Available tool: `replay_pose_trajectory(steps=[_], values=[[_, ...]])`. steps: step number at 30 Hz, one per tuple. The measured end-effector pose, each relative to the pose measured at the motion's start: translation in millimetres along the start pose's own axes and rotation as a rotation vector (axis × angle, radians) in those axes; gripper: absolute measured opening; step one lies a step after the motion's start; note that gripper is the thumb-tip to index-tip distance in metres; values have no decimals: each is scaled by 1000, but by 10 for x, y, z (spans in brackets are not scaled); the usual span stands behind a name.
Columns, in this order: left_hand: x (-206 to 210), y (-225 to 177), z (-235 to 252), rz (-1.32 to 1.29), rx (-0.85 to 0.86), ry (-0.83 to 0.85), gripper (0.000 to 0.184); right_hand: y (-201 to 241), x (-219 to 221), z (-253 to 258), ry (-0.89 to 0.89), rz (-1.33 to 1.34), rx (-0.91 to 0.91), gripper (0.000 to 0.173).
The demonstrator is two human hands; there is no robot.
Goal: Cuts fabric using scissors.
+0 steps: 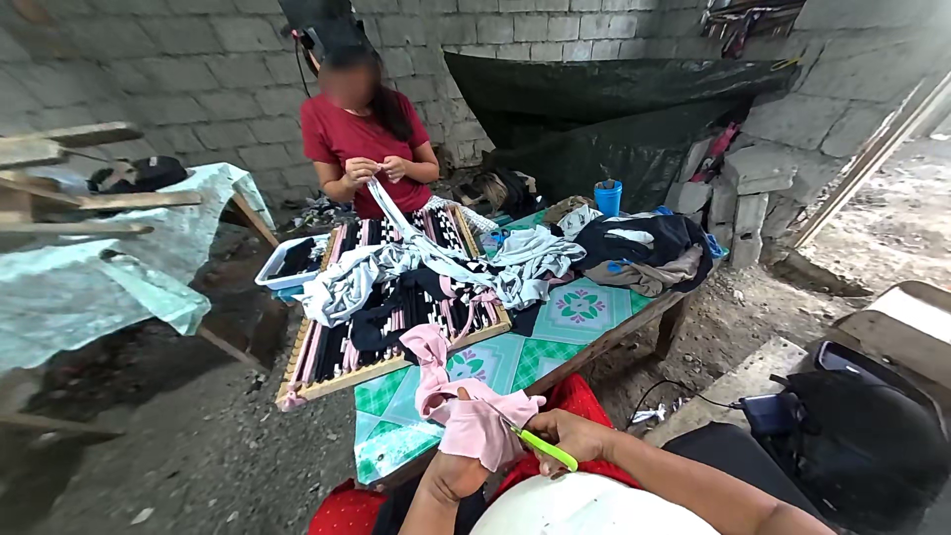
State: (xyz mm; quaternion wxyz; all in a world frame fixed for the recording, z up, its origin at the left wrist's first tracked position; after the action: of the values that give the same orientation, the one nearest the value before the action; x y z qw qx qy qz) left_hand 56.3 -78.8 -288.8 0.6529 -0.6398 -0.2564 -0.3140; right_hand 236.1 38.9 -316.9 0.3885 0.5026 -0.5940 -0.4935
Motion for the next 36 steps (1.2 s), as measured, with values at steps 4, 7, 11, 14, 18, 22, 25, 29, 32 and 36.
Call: replay_pose_trajectory(steps=[4, 7, 11, 14, 18, 22, 25, 29, 32, 36], values=[[-27, 50, -36, -42, 9, 22, 74, -53, -8, -13, 4, -15, 21, 50], [-32, 75, -38, -29, 16, 13, 69, -66, -6, -27, -10, -49, 23, 48], [-77, 125, -57, -90, 30, 1, 46, -160, 7, 1, -66, -117, 6, 47], [-80, 121, -40, -54, -16, -15, 65, -184, 17, 15, -76, -136, 22, 45], [-134, -5, -5, 50, 21, -157, 68, -230, 45, -13, -104, -100, 17, 42], [-213, -237, 73, 105, 60, -247, 93, -270, 11, -44, -133, -113, 22, 44], [-199, -263, 72, -52, 44, -155, 107, -225, 5, -59, -121, -145, 45, 44], [-135, -228, 76, -157, 24, -40, 106, -243, -19, -26, -95, -177, 48, 44], [-120, -228, 63, -179, 6, -20, 106, -242, -45, -30, -43, -199, 2, 52], [-99, -206, 44, -156, -7, -26, 108, -191, -102, -28, 16, -219, 1, 56]])
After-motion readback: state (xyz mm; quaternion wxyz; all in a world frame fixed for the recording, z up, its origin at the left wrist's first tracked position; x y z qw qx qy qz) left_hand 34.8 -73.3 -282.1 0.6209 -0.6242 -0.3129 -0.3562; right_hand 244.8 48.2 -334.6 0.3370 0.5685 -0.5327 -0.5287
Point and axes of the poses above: each hand's wrist, its own z-axis towards the middle knuckle, its own x-axis out of the palm, y = z × x, the point moved 2 cm from there along z, towards the middle knuckle, and after that the axes turned 5 degrees about x, right-handed, at the moved point
